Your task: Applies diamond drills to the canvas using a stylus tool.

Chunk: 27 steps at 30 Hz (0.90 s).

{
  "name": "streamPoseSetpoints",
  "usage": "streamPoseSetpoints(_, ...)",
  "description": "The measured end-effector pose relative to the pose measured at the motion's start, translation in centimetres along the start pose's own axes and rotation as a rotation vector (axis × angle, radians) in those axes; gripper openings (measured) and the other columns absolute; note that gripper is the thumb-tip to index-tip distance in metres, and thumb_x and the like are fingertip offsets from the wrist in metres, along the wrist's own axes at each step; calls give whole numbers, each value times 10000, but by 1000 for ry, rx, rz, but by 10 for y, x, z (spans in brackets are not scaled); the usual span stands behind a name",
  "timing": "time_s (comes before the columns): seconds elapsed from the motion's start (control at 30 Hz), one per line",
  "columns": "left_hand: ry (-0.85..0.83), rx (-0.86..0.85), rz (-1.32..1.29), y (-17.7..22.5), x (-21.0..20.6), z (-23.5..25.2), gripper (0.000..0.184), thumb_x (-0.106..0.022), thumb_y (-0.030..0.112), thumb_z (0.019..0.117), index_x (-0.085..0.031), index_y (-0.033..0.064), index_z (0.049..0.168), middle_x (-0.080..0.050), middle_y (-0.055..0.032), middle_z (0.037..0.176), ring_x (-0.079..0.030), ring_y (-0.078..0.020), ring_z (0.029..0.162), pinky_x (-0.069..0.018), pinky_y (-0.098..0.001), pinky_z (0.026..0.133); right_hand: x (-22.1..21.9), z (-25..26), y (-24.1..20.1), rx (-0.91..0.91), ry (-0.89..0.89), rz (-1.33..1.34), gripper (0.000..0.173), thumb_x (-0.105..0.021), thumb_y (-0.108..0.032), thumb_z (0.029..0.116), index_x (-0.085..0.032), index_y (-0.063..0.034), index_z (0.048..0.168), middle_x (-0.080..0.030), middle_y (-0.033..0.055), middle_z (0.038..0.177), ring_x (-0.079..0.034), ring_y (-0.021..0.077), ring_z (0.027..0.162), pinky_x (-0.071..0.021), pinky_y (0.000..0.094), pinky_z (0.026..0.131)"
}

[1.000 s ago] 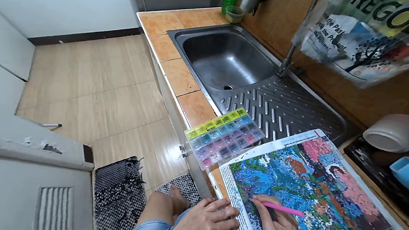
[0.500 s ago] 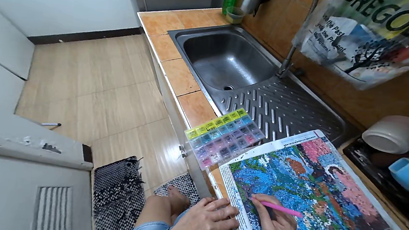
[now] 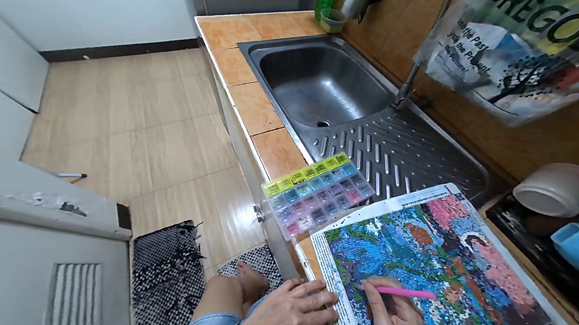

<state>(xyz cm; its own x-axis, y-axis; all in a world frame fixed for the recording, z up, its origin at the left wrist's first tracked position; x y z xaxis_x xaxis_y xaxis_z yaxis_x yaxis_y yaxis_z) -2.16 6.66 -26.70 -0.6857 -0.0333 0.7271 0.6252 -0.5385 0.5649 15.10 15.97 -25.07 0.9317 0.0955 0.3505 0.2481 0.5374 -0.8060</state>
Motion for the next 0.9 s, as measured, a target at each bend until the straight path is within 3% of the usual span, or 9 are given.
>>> streamPoseSetpoints(0.1, -6, -2, -4, 0, 0, 0, 492, -616, -117, 826, -725, 174, 1208, -669, -37, 1364, -573, -280, 1341, -497, -458, 1044, 0, 0, 0, 21, -6, -12, 145, -636, -174, 983, -675, -58, 904, -696, -28, 900, -636, -70, 850, -533, 85, 770)
streamPoseSetpoints(0.53, 5, 2, 1, 0, -1, 0, 497, -615, -119, 820, -728, 176, 1204, -672, -35, 1359, -574, -278, 1340, -501, -455, 1042, -1, 0, 0, 52, 0, -3, 121, -658, -150, 963, -690, -46, 910, -710, -23, 914, -648, -67, 865, -538, 87, 783)
streamPoseSetpoints(0.9, 9, 0, 2, 0, 0, -1, 497, -615, -119, 816, -728, 172, 1203, -672, -38, 1359, -574, -281, 1339, -500, -454, 1041, -4, 0, 2, 76, 19, 32, 64, -681, -166, 966, -700, -109, 947, -725, -68, 949, -672, -49, 941, -556, 117, 843)
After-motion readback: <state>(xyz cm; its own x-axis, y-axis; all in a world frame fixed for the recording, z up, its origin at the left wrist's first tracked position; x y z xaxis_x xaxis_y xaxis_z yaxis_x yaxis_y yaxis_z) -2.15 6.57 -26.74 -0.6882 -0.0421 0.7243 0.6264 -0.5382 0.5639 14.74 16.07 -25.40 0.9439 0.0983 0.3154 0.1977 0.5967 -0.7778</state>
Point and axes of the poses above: each hand's wrist, its own z-axis towards the middle knuckle, its own x-axis out of the back of the hand, y = z × x, the point moved 5 cm from there along z, towards the middle knuckle
